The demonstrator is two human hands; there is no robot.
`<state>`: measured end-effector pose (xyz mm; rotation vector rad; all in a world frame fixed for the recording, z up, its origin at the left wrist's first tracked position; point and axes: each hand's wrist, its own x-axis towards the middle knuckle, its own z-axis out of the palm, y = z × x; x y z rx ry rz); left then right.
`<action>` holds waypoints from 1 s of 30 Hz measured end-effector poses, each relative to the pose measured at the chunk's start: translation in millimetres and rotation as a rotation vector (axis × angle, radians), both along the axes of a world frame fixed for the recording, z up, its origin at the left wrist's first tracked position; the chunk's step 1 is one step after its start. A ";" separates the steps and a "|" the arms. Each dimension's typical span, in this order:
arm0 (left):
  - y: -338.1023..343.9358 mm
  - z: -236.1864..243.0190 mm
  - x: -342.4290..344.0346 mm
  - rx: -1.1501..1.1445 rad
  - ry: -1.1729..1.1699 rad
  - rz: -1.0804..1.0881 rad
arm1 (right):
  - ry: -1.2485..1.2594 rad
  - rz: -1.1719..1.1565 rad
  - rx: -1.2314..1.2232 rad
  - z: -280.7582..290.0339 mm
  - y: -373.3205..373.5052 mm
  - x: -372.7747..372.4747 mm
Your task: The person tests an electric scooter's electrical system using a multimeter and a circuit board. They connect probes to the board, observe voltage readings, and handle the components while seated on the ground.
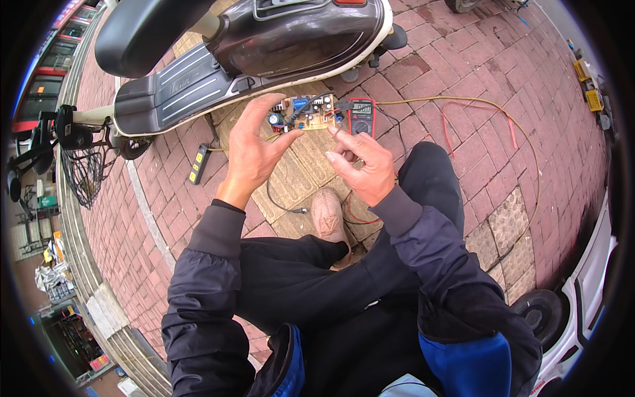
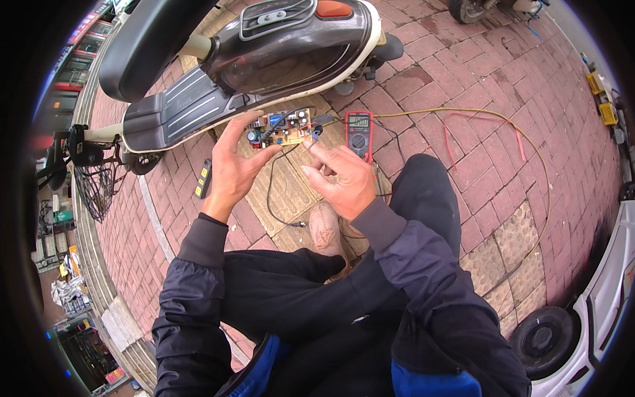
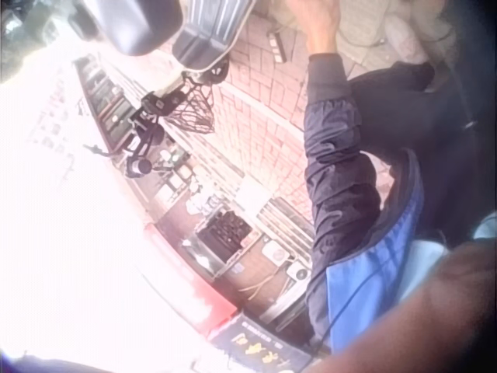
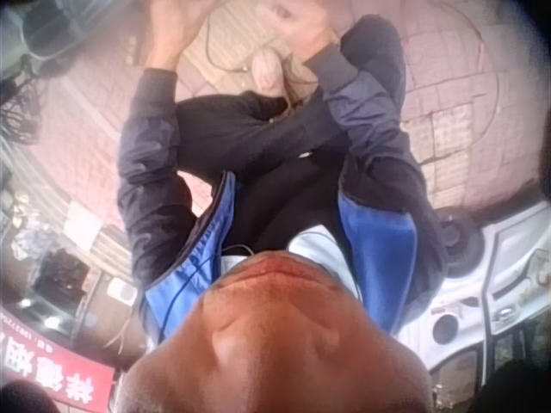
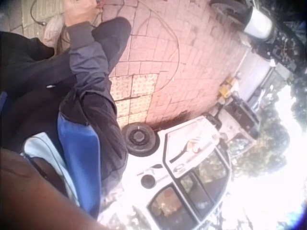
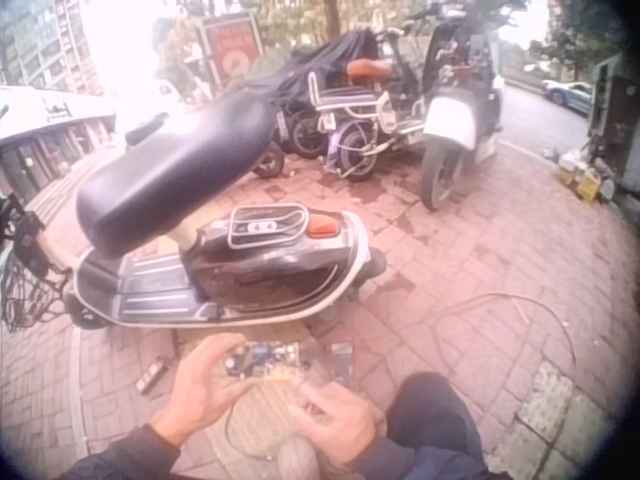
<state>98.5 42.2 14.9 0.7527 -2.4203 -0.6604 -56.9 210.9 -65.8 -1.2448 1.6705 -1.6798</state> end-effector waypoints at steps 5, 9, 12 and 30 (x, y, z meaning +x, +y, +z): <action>0.2 0.3 -0.7 -0.007 0.010 0.006 | 0.175 -0.010 -0.084 -2.5 -3.1 0.9; -0.6 -0.1 0.7 0.009 -0.022 0.011 | 0.193 -0.012 -0.096 -4.3 -3.1 1.6; -2.3 -2.1 1.7 0.054 -0.029 0.018 | 0.195 -0.011 -0.094 -3.4 -2.7 2.1; -5.5 -10.4 4.1 0.197 -0.024 0.070 | 0.194 -0.020 -0.091 -4.6 -3.1 1.8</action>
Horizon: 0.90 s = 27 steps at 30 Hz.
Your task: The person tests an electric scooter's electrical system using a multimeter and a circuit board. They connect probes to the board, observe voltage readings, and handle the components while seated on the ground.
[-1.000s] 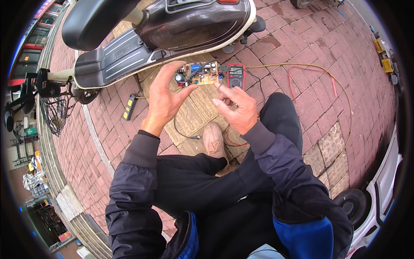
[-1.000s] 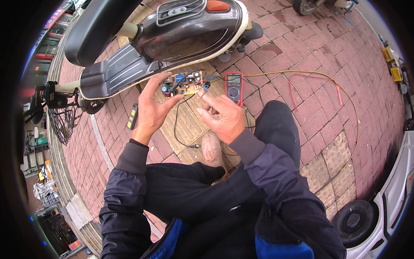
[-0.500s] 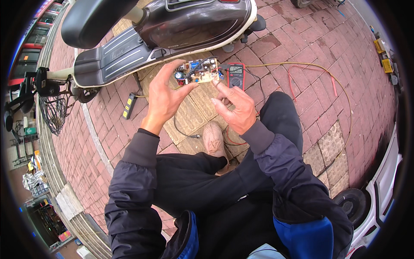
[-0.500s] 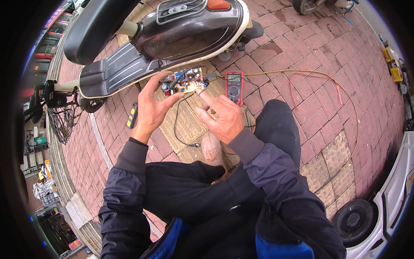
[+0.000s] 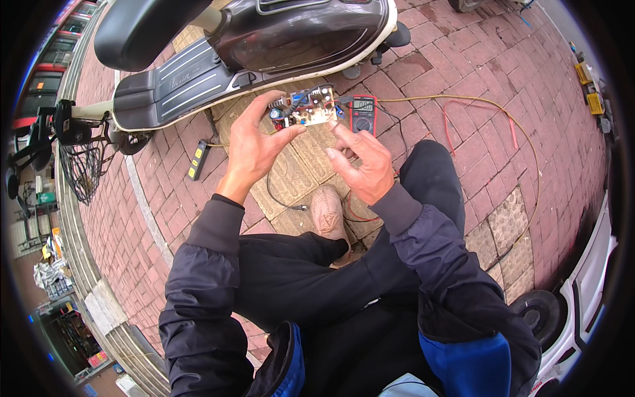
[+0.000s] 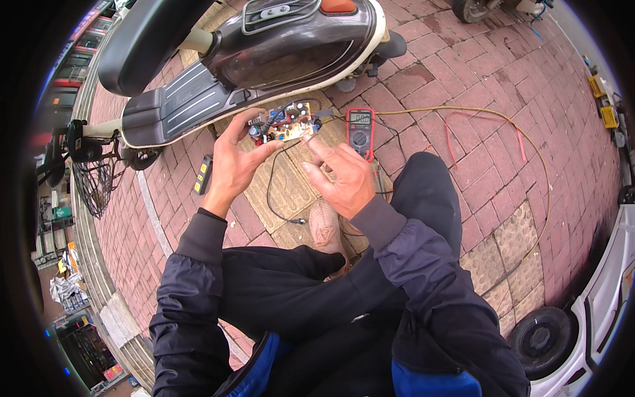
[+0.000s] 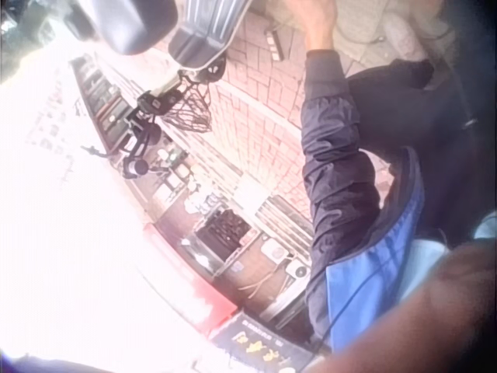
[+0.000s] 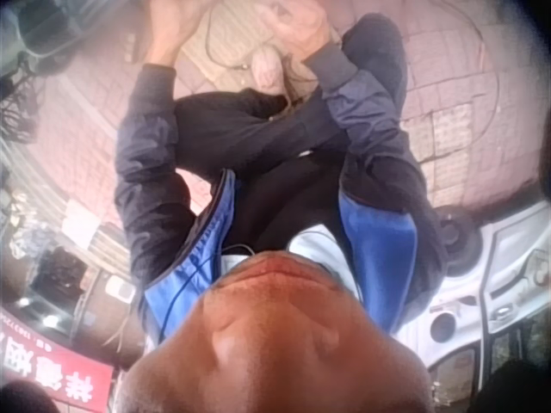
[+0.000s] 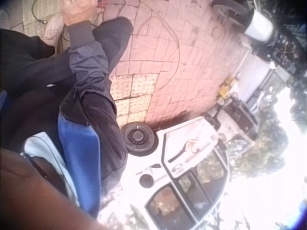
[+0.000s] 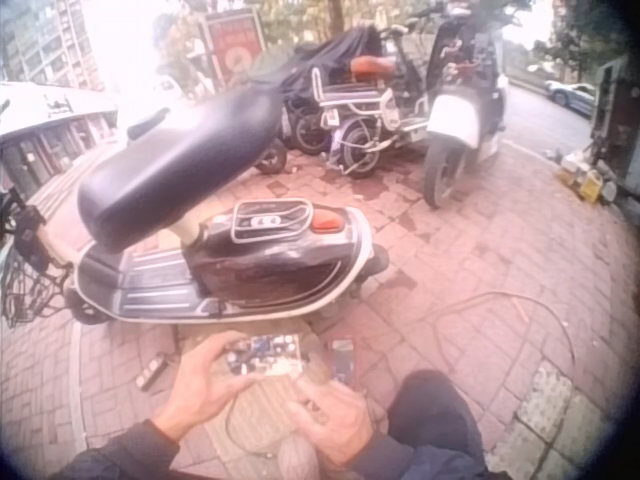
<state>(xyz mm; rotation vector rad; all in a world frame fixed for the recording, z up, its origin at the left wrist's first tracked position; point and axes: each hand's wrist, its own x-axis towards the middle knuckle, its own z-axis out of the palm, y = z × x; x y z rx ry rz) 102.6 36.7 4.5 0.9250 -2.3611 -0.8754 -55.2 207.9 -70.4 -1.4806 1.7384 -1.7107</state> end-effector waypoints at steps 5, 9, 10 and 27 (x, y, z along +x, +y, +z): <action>-2.4 -0.4 2.3 0.051 0.002 0.015 | -0.070 -0.041 -0.050 2.5 0.6 -9.0; -0.9 0.9 2.5 0.048 -0.019 -0.007 | -0.210 -0.139 -0.011 7.3 -1.8 -21.3; -0.1 1.2 1.8 0.027 -0.024 -0.013 | -0.231 -0.140 0.014 8.5 -2.0 -23.5; 9.0 9.2 -7.4 -0.210 -0.021 -0.130 | -0.354 -0.087 0.075 9.7 -3.8 -16.2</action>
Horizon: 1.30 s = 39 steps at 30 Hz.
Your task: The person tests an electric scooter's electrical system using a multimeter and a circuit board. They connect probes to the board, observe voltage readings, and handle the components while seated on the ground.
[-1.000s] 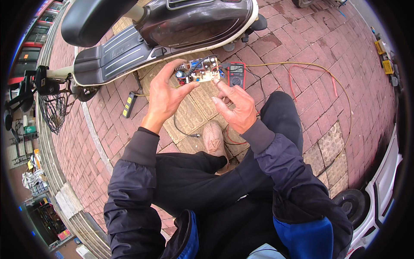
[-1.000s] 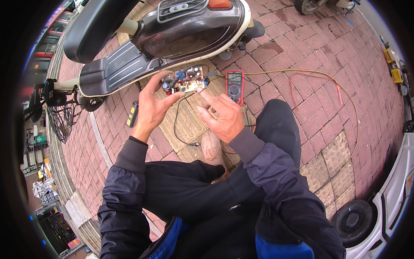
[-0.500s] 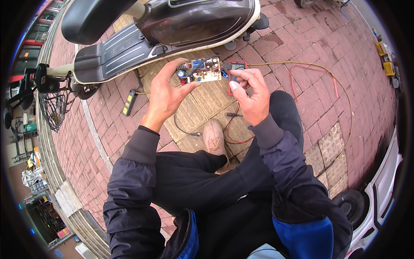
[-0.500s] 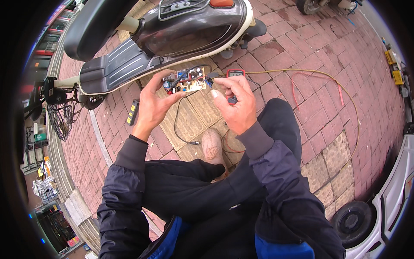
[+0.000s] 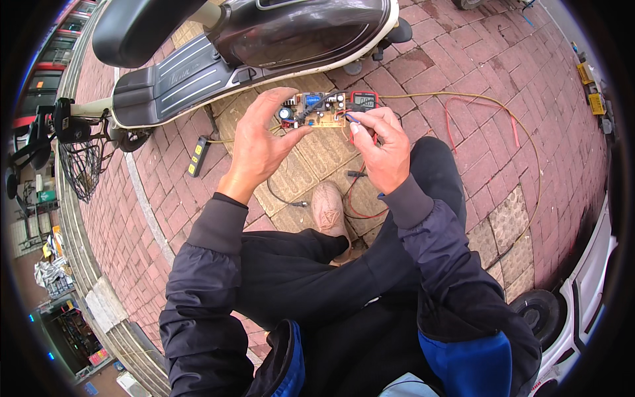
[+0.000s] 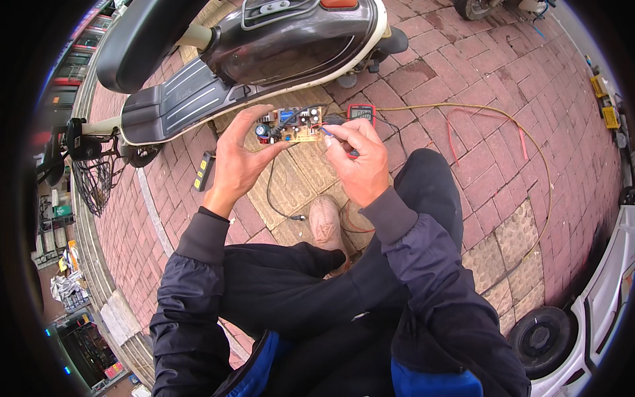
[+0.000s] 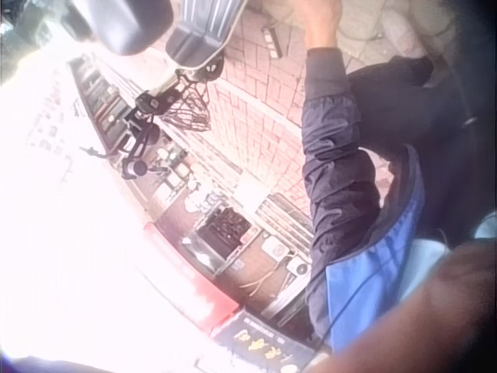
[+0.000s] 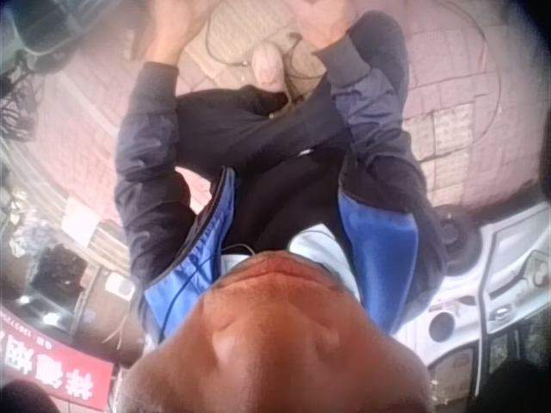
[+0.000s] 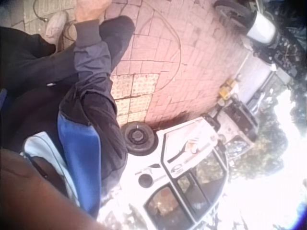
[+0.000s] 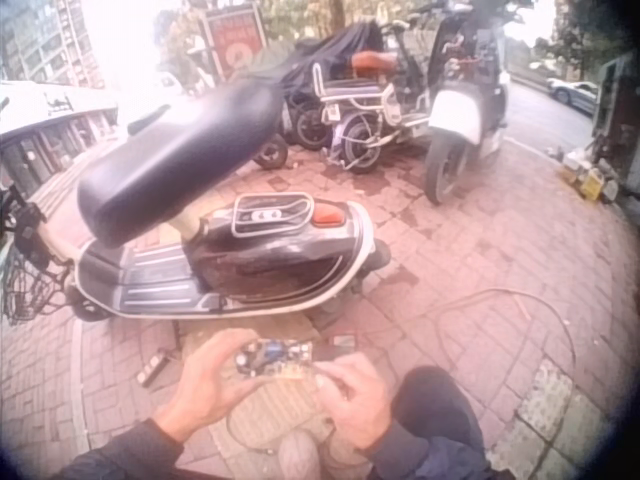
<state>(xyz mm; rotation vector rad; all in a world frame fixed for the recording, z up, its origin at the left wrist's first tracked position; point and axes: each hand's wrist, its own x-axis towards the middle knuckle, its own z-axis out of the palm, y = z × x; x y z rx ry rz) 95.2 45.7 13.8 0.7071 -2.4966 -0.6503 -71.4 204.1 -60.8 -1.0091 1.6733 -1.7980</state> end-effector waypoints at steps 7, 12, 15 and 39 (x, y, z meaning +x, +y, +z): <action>0.8 1.1 0.4 0.095 -0.001 0.012 | 0.057 0.011 -0.051 1.0 0.3 -0.8; 1.8 2.1 0.3 0.112 -0.010 0.016 | 0.015 0.021 -0.043 3.1 1.8 -1.2; 2.3 2.3 0.5 0.114 -0.015 0.019 | -0.024 0.023 -0.008 2.5 2.8 -0.7; -5.2 -3.2 5.2 0.143 -0.066 0.005 | 0.362 0.053 -0.084 -10.9 5.0 3.9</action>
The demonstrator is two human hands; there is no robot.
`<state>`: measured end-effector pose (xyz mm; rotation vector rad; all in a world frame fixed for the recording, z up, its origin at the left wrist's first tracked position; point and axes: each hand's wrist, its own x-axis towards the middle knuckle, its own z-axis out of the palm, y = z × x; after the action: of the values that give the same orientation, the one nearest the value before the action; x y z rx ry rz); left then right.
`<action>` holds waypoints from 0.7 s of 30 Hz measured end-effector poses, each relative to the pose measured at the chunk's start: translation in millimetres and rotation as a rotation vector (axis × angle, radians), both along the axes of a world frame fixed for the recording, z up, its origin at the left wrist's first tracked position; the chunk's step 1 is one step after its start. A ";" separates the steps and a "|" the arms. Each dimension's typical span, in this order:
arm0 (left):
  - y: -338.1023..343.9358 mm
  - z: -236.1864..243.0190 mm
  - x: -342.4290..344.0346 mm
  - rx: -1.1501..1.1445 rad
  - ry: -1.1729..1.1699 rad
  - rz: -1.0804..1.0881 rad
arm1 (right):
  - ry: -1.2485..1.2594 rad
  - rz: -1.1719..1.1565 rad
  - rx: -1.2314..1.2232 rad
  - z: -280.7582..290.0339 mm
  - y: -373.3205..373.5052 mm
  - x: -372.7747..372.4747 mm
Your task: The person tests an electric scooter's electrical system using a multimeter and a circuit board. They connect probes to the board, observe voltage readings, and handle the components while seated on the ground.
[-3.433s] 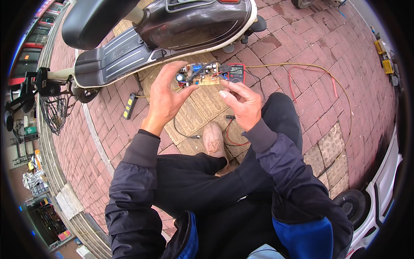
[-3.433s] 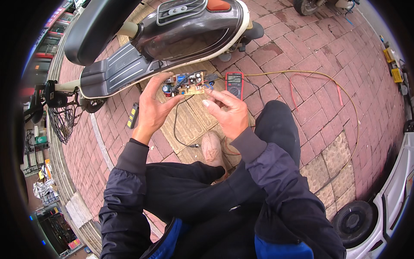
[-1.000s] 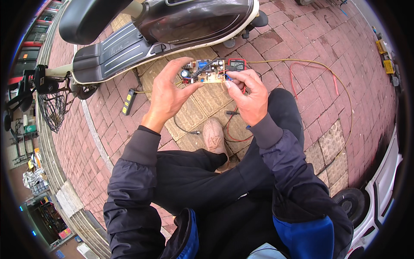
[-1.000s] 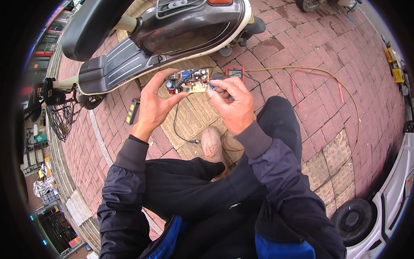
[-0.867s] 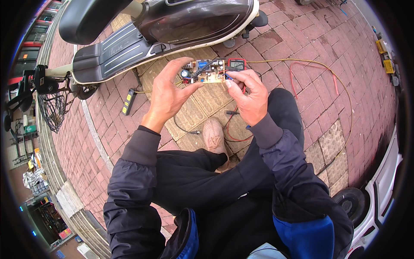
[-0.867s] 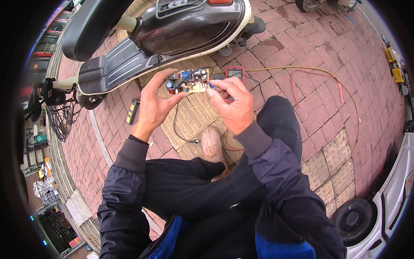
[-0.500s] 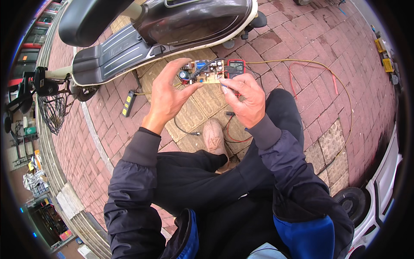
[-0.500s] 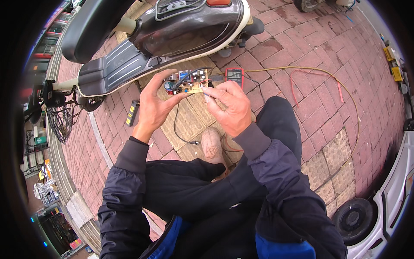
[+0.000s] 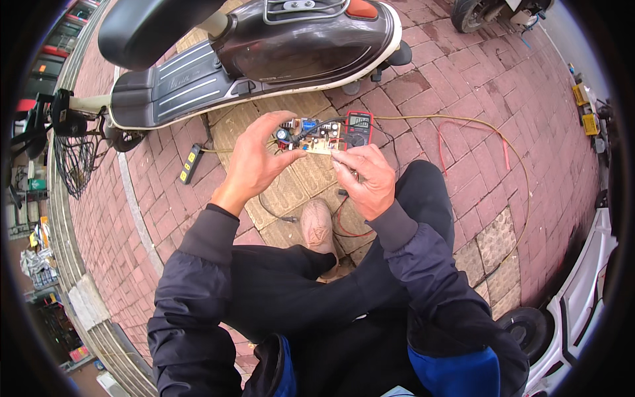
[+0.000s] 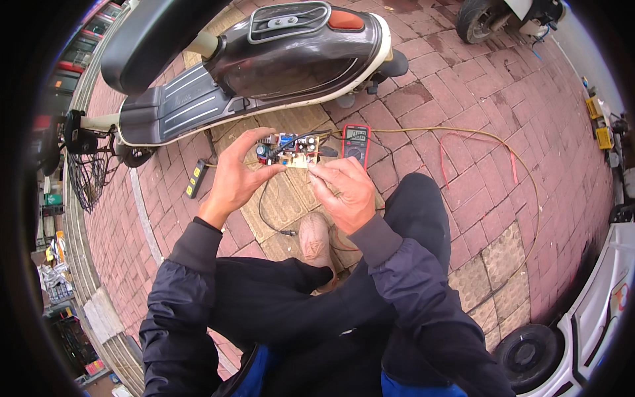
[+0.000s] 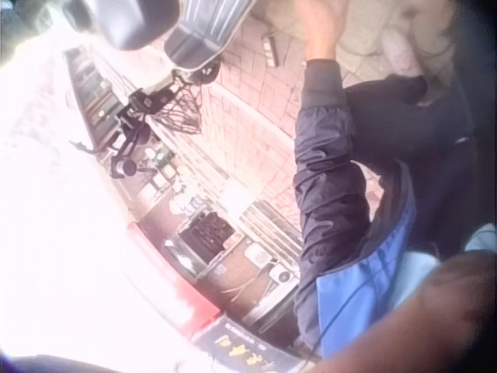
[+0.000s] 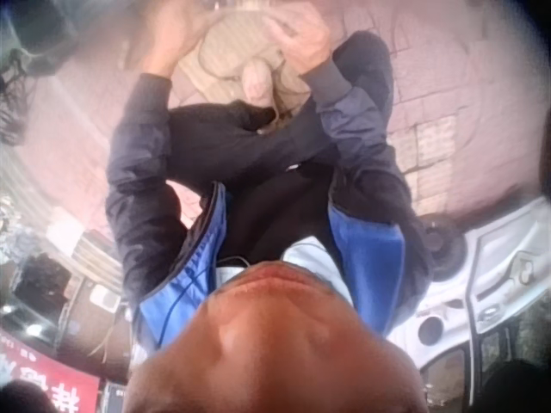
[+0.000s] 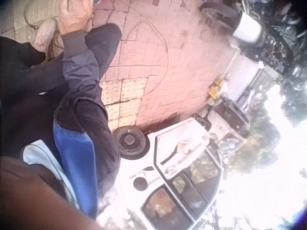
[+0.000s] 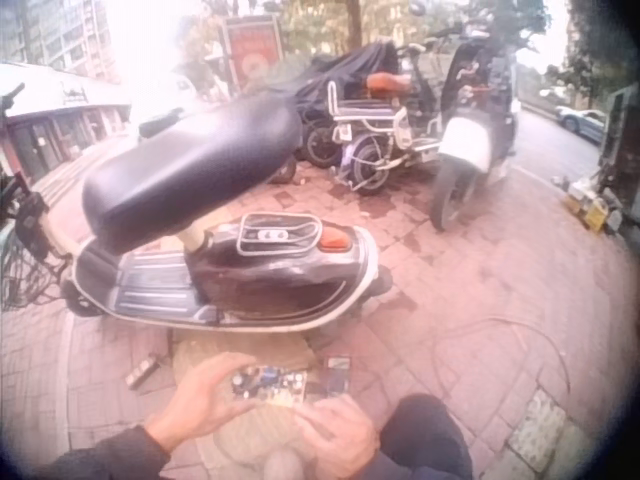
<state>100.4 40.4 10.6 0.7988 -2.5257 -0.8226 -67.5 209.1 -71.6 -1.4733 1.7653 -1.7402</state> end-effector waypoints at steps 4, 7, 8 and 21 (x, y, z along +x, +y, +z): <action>-0.8 -4.8 3.7 0.017 -0.006 0.005 | 0.020 0.001 0.020 -5.6 -0.2 2.5; -1.9 -8.5 5.7 0.020 -0.014 0.012 | 0.051 -0.002 0.008 -9.9 -0.2 2.6; -2.6 -9.5 6.1 0.033 -0.017 0.013 | 0.052 0.007 0.005 -11.0 -0.2 2.6; -4.4 -16.8 7.2 0.059 -0.003 -0.009 | 0.053 0.036 0.011 -10.9 -0.2 7.0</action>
<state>107.5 36.0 -6.3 0.8086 -2.5198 -0.9038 -60.6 208.9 -82.5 -1.5512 1.7597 -1.6866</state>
